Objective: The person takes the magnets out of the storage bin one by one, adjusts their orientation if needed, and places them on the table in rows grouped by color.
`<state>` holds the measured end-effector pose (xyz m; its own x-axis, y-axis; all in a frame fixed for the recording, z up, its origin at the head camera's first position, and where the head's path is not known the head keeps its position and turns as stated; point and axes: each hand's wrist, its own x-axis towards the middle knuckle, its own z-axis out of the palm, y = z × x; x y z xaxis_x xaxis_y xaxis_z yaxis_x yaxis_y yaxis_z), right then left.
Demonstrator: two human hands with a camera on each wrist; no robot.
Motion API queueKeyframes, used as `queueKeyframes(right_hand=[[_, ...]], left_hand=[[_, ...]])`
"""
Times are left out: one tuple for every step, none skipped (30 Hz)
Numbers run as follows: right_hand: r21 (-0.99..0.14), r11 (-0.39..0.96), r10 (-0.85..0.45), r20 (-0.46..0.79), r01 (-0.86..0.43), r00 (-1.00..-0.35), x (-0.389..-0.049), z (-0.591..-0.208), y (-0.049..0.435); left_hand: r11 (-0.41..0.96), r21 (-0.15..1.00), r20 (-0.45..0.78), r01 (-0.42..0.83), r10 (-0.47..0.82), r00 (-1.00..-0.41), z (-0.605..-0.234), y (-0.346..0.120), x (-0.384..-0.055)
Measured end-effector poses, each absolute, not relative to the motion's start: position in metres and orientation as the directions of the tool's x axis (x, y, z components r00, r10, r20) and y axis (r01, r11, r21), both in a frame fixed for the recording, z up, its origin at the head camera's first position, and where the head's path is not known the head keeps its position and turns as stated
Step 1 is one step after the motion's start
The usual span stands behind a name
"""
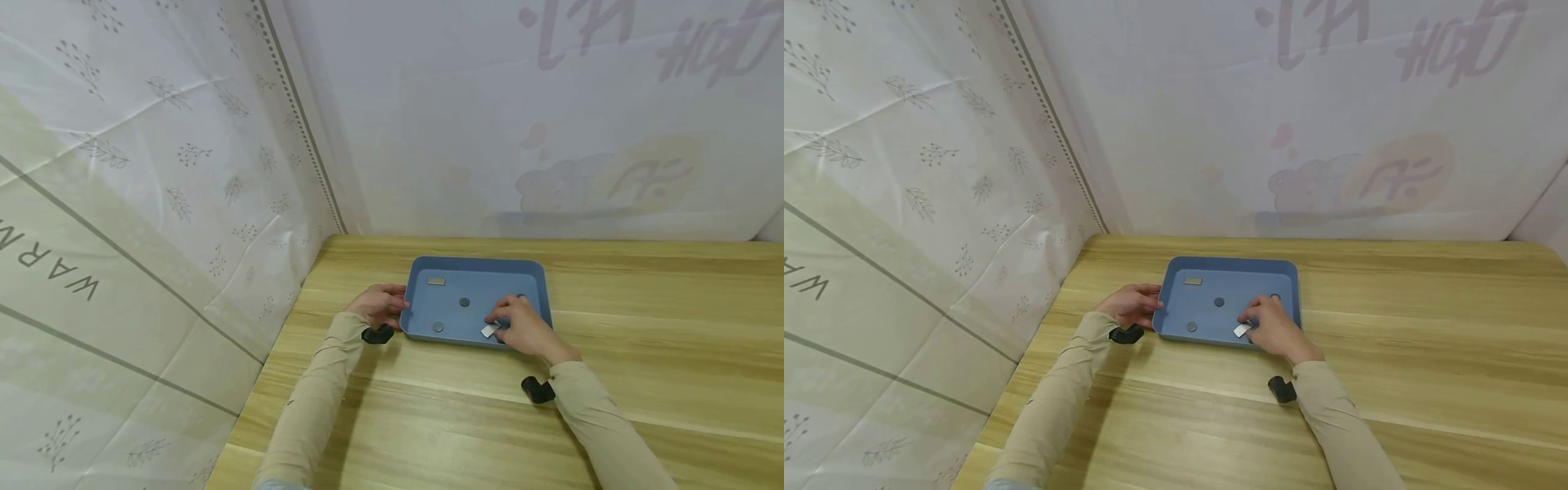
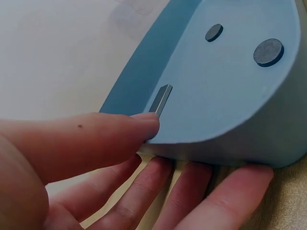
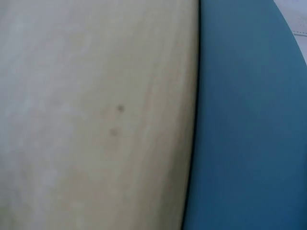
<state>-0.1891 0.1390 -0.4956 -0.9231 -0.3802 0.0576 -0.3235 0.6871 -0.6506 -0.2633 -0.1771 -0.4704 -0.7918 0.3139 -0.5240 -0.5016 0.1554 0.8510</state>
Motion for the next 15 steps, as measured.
queueKeyframes(right_hand=[[-0.650,0.688,-0.376,0.060,-0.322,-0.925,-0.1892,-0.4957,0.1387],[-0.650,0.689,-0.374,0.062,-0.322,-0.925,-0.1893,-0.4959,0.1385],[-0.647,0.691,-0.373,0.063,-0.322,-0.926,-0.1892,-0.4962,0.1383],[-0.645,0.694,-0.370,0.063,-0.321,-0.927,-0.1892,-0.4965,0.1380],[-0.643,0.696,-0.368,0.062,-0.319,-0.928,-0.1892,-0.4966,0.1378],[-0.641,0.699,-0.365,0.063,-0.318,-0.929,-0.1891,-0.4968,0.1375],[-0.637,0.701,-0.364,0.067,-0.321,-0.929,-0.1890,-0.4970,0.1374],[-0.632,0.705,-0.362,0.069,-0.322,-0.930,-0.1889,-0.4970,0.1372],[-0.628,0.707,-0.361,0.074,-0.325,-0.930,-0.1886,-0.4970,0.1371],[-0.626,0.709,-0.358,0.079,-0.326,-0.930,-0.1886,-0.4970,0.1369],[-0.623,0.711,-0.356,0.083,-0.328,-0.931,-0.1886,-0.4967,0.1368],[-0.620,0.712,-0.355,0.085,-0.328,-0.931,-0.1886,-0.4965,0.1366],[-0.618,0.714,-0.354,0.086,-0.328,-0.931,-0.1887,-0.4963,0.1365],[-0.616,0.718,-0.350,0.084,-0.324,-0.933,-0.1889,-0.4960,0.1364],[-0.616,0.718,-0.348,0.082,-0.322,-0.934,-0.1890,-0.4957,0.1363]], left_hand=[[0.156,0.852,-0.523,-0.500,0.319,-0.790,-0.4705,-0.1773,-0.2635],[0.157,0.852,-0.523,-0.500,0.322,-0.789,-0.4705,-0.1776,-0.2638],[0.157,0.851,-0.524,-0.502,0.323,-0.788,-0.4707,-0.1779,-0.2641],[0.154,0.849,-0.527,-0.506,0.324,-0.785,-0.4708,-0.1779,-0.2644],[0.153,0.847,-0.529,-0.509,0.325,-0.784,-0.4709,-0.1781,-0.2646],[0.153,0.846,-0.531,-0.511,0.326,-0.782,-0.4710,-0.1779,-0.2646],[0.152,0.845,-0.533,-0.513,0.326,-0.781,-0.4710,-0.1778,-0.2646],[0.151,0.844,-0.534,-0.514,0.326,-0.781,-0.4708,-0.1776,-0.2642],[0.149,0.844,-0.534,-0.515,0.324,-0.781,-0.4706,-0.1774,-0.2637],[0.149,0.845,-0.533,-0.514,0.325,-0.781,-0.4701,-0.1772,-0.2632],[0.150,0.845,-0.532,-0.513,0.323,-0.783,-0.4697,-0.1772,-0.2626],[0.149,0.845,-0.533,-0.514,0.319,-0.784,-0.4693,-0.1771,-0.2621],[0.149,0.845,-0.532,-0.513,0.316,-0.785,-0.4688,-0.1772,-0.2615],[0.149,0.846,-0.532,-0.512,0.315,-0.786,-0.4683,-0.1771,-0.2609],[0.150,0.846,-0.531,-0.511,0.313,-0.788,-0.4680,-0.1771,-0.2606]])
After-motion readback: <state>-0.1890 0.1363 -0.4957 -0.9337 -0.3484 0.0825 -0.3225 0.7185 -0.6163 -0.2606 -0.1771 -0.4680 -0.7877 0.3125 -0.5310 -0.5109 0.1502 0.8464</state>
